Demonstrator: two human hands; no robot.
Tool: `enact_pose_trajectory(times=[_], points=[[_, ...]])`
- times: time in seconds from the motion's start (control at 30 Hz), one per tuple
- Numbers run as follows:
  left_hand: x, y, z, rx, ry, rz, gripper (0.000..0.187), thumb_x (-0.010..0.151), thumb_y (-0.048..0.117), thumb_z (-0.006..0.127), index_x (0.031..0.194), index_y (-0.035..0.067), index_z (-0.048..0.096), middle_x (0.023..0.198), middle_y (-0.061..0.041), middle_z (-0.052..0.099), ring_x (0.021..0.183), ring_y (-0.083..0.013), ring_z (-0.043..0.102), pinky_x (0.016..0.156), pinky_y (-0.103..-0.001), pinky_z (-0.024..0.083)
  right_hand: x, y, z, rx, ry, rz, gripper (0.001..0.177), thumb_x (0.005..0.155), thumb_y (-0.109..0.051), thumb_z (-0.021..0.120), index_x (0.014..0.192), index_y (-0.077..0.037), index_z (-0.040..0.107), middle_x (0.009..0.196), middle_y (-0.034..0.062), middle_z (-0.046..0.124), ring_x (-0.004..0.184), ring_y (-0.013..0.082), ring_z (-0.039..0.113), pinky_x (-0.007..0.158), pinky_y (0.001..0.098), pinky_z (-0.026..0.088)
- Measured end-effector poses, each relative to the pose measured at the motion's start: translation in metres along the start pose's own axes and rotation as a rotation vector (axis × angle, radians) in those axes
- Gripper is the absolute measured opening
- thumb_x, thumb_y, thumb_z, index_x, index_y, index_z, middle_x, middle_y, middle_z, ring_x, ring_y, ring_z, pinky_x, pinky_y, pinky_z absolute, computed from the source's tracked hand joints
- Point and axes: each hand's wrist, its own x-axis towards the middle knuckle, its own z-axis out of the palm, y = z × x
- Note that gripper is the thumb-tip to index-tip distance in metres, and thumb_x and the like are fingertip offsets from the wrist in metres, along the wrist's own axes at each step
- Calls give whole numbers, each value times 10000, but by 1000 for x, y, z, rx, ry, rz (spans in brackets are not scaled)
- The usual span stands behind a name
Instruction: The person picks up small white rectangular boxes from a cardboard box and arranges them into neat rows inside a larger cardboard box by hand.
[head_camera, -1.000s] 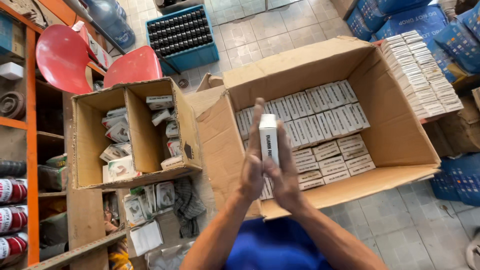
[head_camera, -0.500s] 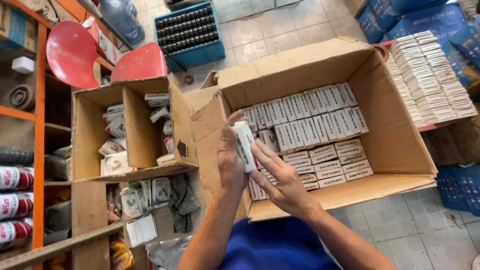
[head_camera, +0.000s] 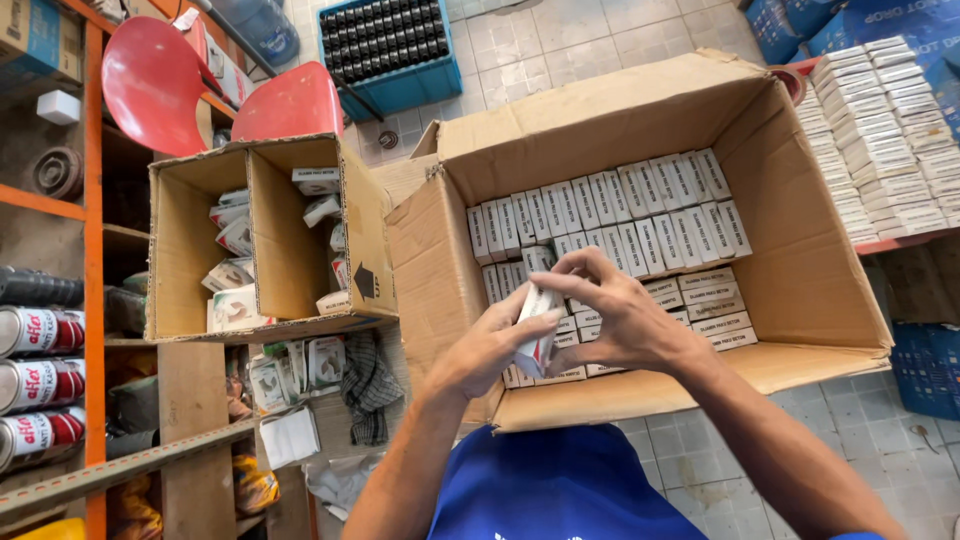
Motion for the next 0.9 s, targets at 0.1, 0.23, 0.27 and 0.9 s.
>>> enact_pose_trajectory(times=[0.1,0.23,0.27,0.9], points=[[-8,10,-7,146,-69,-177,383,889,307,854,1081,-15,778,853,-187,729,706,-269,767,514,-360,659,-11,15,1,-64,-72,-70,474,864,-288,877,1300,-195,715,1210,75,619,708,206,742,665,426,659],[11,-19,-15,198,-21,-311,286,877,254,827,870,-30,796,729,-234,737,625,-278,772,468,-336,640,-24,42,2,-129,-208,-34,361,868,-248,834,1173,-139,675,1102,61,649,669,246,753,579,445,618],[16,-23,-17,237,9,-331,281,915,259,805,953,-20,809,823,-222,744,656,-248,756,509,-308,627,-24,49,2,-95,-245,24,336,878,-241,847,1140,-121,674,1038,60,632,676,227,724,597,412,611],[104,-63,-6,-185,1008,-188,889,994,134,714,1621,-150,151,1611,-443,238,1536,-559,309,1193,-663,352,41,131,56,-818,-708,-163,350,995,-293,726,1345,-277,723,1562,137,552,1530,317,428,1231,541,414]])
